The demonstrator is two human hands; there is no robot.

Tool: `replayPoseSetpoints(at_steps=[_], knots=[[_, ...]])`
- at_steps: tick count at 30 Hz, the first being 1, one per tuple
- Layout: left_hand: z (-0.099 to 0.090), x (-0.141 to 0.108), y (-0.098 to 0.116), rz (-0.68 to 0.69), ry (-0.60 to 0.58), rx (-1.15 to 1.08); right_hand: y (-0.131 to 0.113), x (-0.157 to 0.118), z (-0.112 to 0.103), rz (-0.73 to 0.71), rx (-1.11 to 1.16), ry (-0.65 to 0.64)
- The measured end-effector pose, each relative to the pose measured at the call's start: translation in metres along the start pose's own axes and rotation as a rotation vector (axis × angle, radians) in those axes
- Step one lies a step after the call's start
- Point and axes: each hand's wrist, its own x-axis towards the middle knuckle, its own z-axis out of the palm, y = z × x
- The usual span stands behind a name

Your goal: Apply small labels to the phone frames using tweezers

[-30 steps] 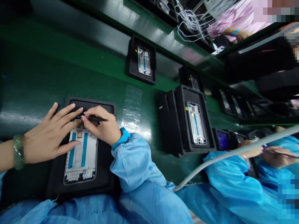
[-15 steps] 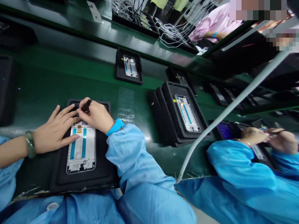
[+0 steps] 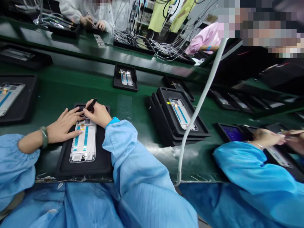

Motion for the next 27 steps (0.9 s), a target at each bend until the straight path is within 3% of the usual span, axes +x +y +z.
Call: replayPoseSetpoints(at_steps=[6, 27], knots=[[-0.001, 0.001, -0.002, -0.009, -0.004, 0.018, 0.0, 0.004, 0.005, -0.042, -0.097, -0.008], [-0.003, 0.001, -0.002, -0.027, 0.038, 0.019, 0.008, 0.007, 0.005, -0.066, -0.039, -0.004]])
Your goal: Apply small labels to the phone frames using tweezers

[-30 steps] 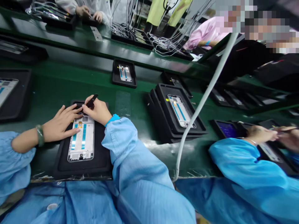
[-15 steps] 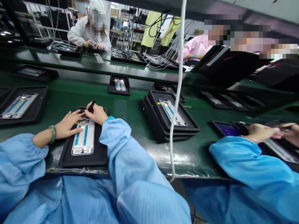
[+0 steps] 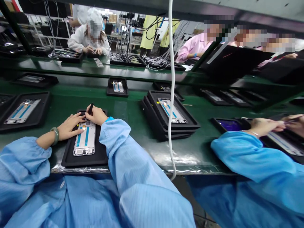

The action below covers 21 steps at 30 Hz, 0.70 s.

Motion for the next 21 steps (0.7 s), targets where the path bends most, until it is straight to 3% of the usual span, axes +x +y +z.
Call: replayPoseSetpoints(at_steps=[12, 18, 21], knots=[[0.001, -0.001, 0.0, 0.054, 0.021, -0.012, -0.002, -0.006, -0.008, 0.08, 0.027, -0.021], [-0.001, -0.001, 0.002, 0.09, 0.018, -0.013, 0.0, -0.01, -0.014, 0.152, 0.153, 0.067], [-0.001, 0.0, 0.003, 0.088, 0.031, -0.017, -0.002, -0.009, -0.014, 0.128, 0.142, 0.011]])
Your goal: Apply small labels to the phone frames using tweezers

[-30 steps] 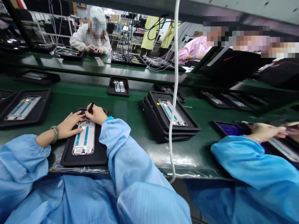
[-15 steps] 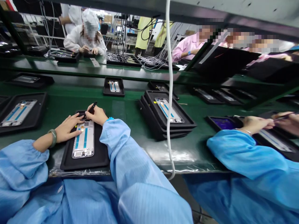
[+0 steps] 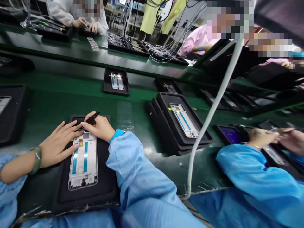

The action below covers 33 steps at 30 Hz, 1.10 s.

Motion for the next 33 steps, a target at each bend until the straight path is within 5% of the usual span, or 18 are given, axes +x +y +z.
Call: replayPoseSetpoints(at_steps=[15, 21, 25, 30, 33], knots=[[0.002, 0.0, 0.001, 0.013, -0.008, 0.015, -0.003, -0.004, 0.002, -0.01, -0.046, -0.031], [-0.001, -0.003, -0.002, 0.01, -0.004, 0.004, -0.001, 0.001, -0.002, 0.219, 0.419, 0.313], [-0.016, 0.014, 0.046, 0.023, 0.083, 0.071, -0.013, 0.006, -0.023, 0.09, 0.411, 0.585], [-0.009, 0.057, 0.133, -0.069, -0.256, 0.15, -0.031, 0.004, -0.052, -0.065, 0.308, 0.736], [-0.001, 0.076, 0.142, -0.158, -0.342, 0.186, -0.03, -0.008, -0.07, -0.083, 0.218, 0.73]])
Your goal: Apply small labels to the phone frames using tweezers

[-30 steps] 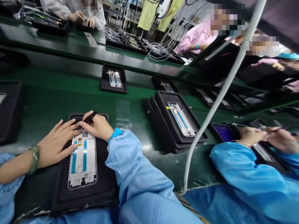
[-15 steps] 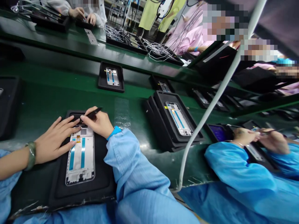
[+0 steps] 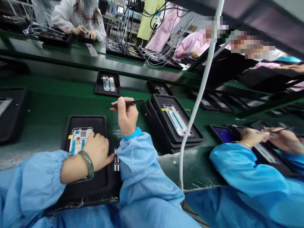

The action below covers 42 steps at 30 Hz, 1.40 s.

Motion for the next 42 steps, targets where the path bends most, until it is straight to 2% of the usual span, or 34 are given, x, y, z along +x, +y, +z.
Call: replayPoseSetpoints(at_steps=[3, 7, 9, 11, 14, 17, 20, 23, 25, 28, 30, 33, 36, 38, 42], knots=[[-0.013, 0.017, -0.027, -0.094, -0.057, 0.004, 0.004, -0.004, -0.034, -0.018, -0.125, 0.043], [-0.056, 0.056, -0.092, -0.346, -0.054, 0.033, 0.019, -0.016, -0.081, 0.054, -0.265, 0.188], [-0.078, 0.082, -0.126, -0.444, -0.035, 0.064, 0.027, -0.023, -0.096, 0.138, -0.272, 0.224], [-0.093, 0.107, -0.157, -0.502, -0.021, 0.105, 0.031, -0.028, -0.104, 0.212, -0.253, 0.232], [-0.095, 0.123, -0.2, -0.556, 0.041, 0.172, 0.03, -0.032, -0.106, 0.258, -0.25, 0.202], [-0.084, 0.113, -0.237, -0.563, 0.192, 0.241, 0.025, -0.033, -0.105, 0.246, -0.31, 0.134], [-0.07, 0.102, -0.258, -0.575, 0.36, 0.285, 0.019, -0.034, -0.103, 0.224, -0.38, 0.054], [-0.057, 0.116, -0.247, -0.458, 0.472, 0.297, 0.017, -0.036, -0.101, 0.196, -0.427, -0.023], [-0.047, 0.138, -0.224, -0.28, 0.474, 0.29, 0.017, -0.037, -0.1, 0.205, -0.447, -0.065], [-0.031, 0.172, -0.181, -0.029, 0.414, 0.278, 0.022, -0.039, -0.099, 0.278, -0.419, -0.111], [-0.023, 0.188, -0.159, 0.006, 0.388, 0.281, 0.027, -0.038, -0.1, 0.351, -0.34, -0.132], [-0.024, 0.198, -0.146, -0.038, 0.351, 0.302, 0.029, -0.035, -0.1, 0.477, -0.181, -0.118], [-0.038, 0.193, -0.146, -0.055, 0.308, 0.332, 0.026, -0.033, -0.099, 0.535, -0.081, -0.054], [-0.048, 0.179, -0.144, -0.051, 0.288, 0.354, 0.023, -0.034, -0.098, 0.563, -0.066, -0.038], [-0.055, 0.123, -0.13, -0.005, 0.238, 0.393, 0.021, -0.042, -0.099, 0.585, -0.142, -0.12]])
